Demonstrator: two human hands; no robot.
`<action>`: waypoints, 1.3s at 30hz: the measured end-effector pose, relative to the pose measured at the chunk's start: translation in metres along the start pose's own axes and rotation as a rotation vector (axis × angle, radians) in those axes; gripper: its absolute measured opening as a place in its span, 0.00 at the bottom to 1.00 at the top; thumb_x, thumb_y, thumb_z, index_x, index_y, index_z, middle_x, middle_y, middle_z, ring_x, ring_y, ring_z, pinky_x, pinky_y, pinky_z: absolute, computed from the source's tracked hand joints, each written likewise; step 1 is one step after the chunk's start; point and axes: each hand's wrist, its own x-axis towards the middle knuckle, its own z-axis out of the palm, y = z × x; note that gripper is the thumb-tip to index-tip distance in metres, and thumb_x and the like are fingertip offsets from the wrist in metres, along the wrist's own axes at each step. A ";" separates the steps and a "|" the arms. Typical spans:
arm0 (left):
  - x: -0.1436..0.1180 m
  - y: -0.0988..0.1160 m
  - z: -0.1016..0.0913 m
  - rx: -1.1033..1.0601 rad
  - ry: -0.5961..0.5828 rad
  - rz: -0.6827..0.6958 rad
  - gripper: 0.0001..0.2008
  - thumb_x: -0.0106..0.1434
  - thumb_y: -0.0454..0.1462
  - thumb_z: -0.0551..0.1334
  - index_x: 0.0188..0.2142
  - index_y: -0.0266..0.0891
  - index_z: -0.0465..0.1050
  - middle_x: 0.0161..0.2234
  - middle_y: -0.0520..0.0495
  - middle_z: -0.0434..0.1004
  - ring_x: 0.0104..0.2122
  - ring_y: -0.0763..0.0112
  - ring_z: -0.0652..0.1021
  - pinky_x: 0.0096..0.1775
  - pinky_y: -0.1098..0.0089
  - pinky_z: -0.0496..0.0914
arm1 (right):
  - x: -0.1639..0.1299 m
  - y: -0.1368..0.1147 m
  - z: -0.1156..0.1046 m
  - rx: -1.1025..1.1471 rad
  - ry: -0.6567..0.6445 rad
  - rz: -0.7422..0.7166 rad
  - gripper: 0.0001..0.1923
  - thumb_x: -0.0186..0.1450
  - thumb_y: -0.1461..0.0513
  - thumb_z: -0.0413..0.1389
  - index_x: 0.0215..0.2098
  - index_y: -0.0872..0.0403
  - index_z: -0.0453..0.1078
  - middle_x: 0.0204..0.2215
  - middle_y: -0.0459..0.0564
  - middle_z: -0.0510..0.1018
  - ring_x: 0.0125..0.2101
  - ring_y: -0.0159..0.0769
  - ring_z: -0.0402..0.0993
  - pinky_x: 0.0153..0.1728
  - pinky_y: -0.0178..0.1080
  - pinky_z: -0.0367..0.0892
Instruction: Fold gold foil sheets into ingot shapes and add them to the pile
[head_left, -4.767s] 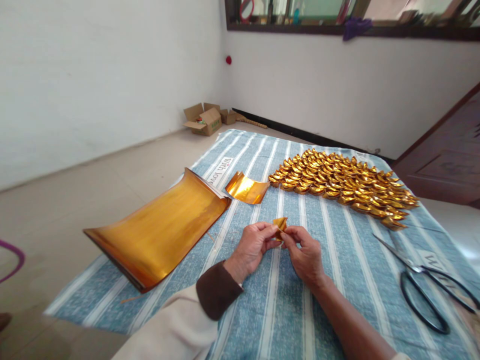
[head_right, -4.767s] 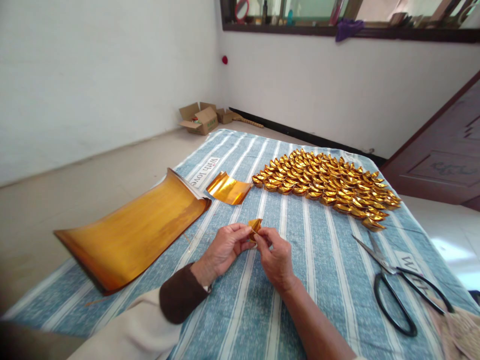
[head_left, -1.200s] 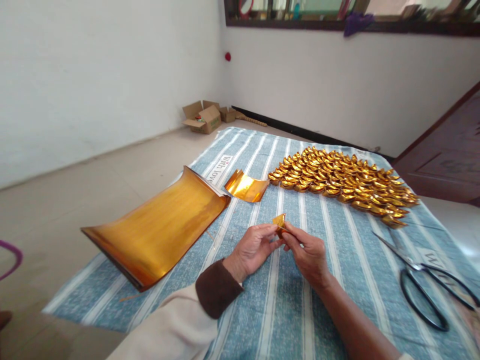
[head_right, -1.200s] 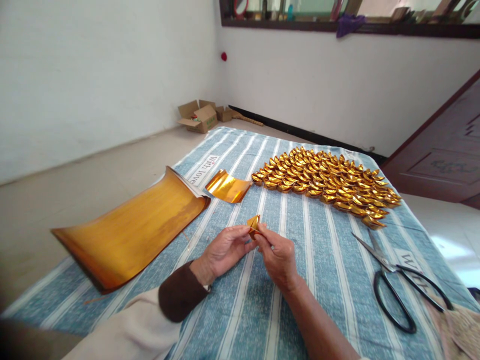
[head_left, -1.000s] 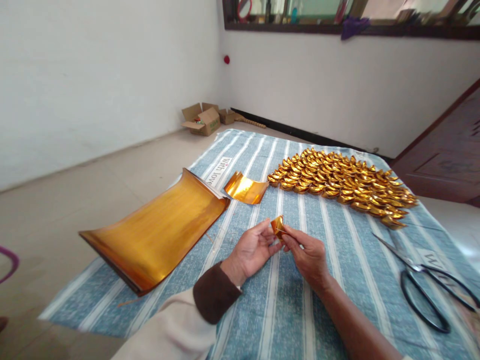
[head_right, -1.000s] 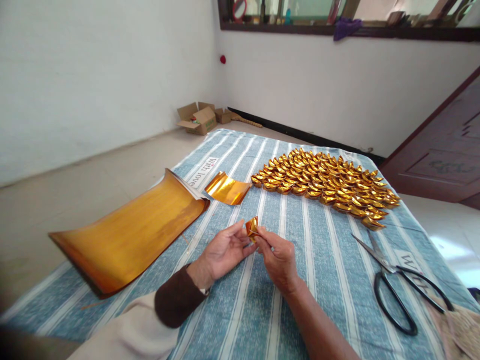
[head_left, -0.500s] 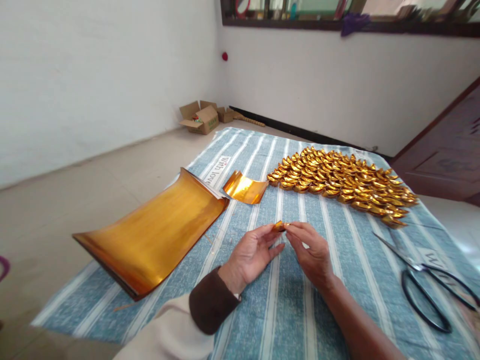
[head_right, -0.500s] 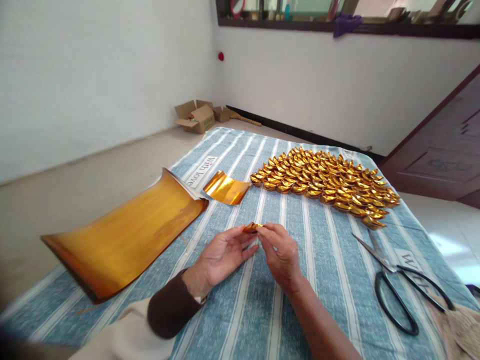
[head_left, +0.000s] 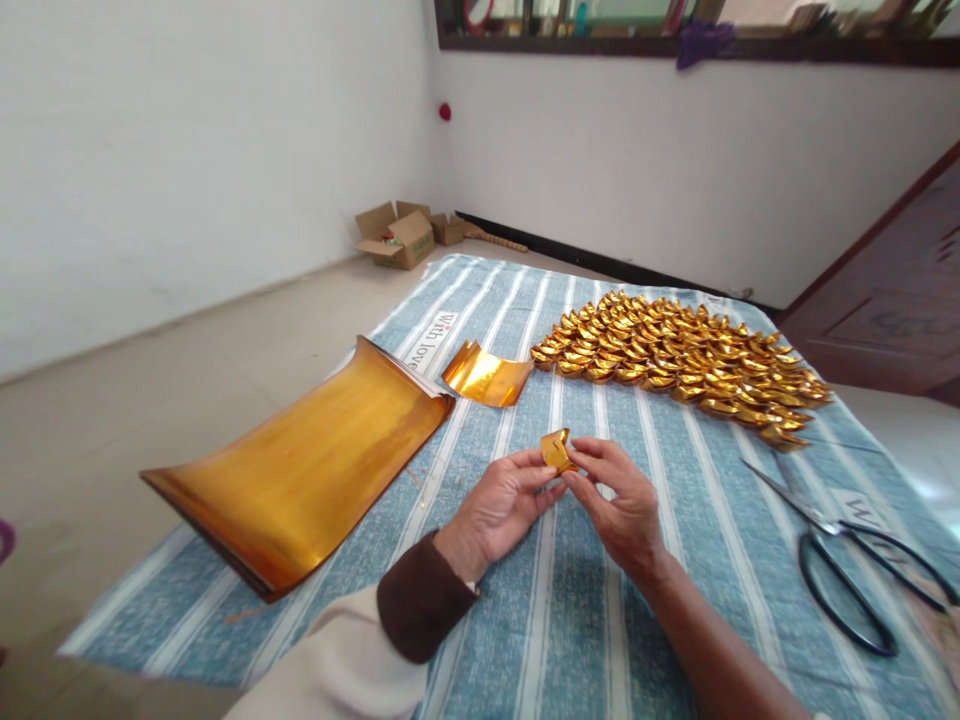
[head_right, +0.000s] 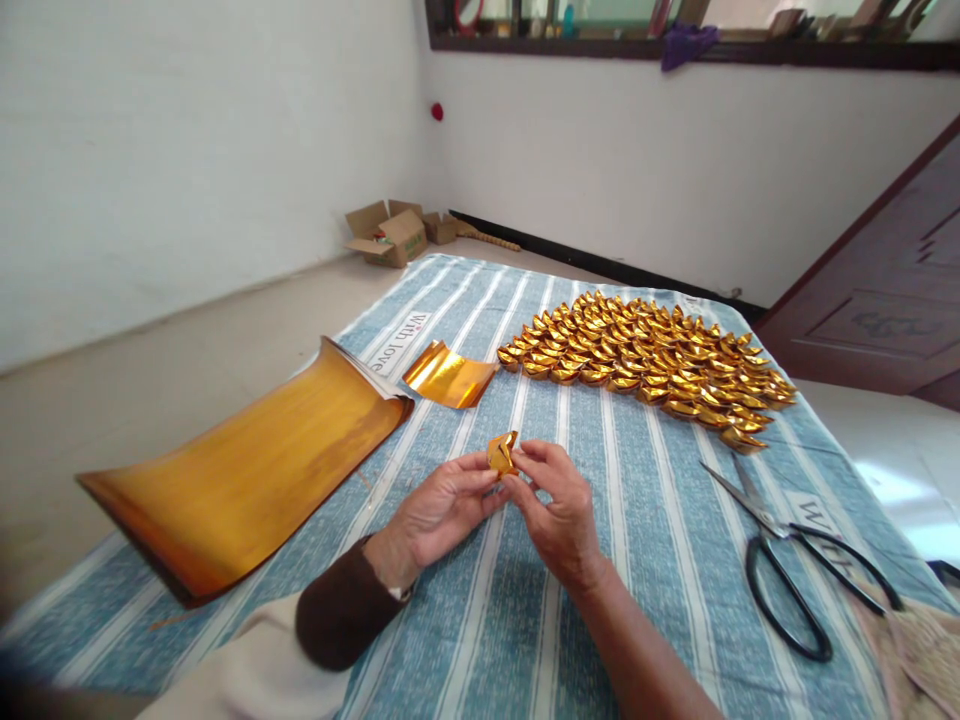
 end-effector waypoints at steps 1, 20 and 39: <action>0.000 0.000 0.000 0.004 -0.001 0.000 0.12 0.52 0.23 0.66 0.37 0.30 0.79 0.39 0.41 0.79 0.39 0.67 0.78 0.45 0.69 0.70 | 0.000 0.000 0.000 -0.011 0.000 -0.017 0.11 0.64 0.61 0.58 0.44 0.49 0.77 0.42 0.53 0.78 0.42 0.39 0.76 0.42 0.43 0.74; 0.001 -0.002 -0.004 -0.015 0.030 -0.003 0.04 0.58 0.29 0.66 0.34 0.32 0.79 0.37 0.42 0.80 0.37 0.68 0.78 0.43 0.68 0.71 | 0.002 -0.001 -0.003 -0.015 -0.070 -0.062 0.09 0.65 0.63 0.57 0.41 0.49 0.78 0.41 0.52 0.78 0.42 0.38 0.76 0.44 0.43 0.73; 0.001 -0.002 0.000 -0.032 0.102 0.005 0.04 0.59 0.27 0.64 0.31 0.30 0.78 0.34 0.43 0.78 0.34 0.71 0.76 0.38 0.68 0.74 | -0.003 0.001 0.005 -0.016 0.023 -0.008 0.10 0.65 0.62 0.57 0.43 0.50 0.78 0.40 0.52 0.79 0.41 0.38 0.77 0.44 0.42 0.73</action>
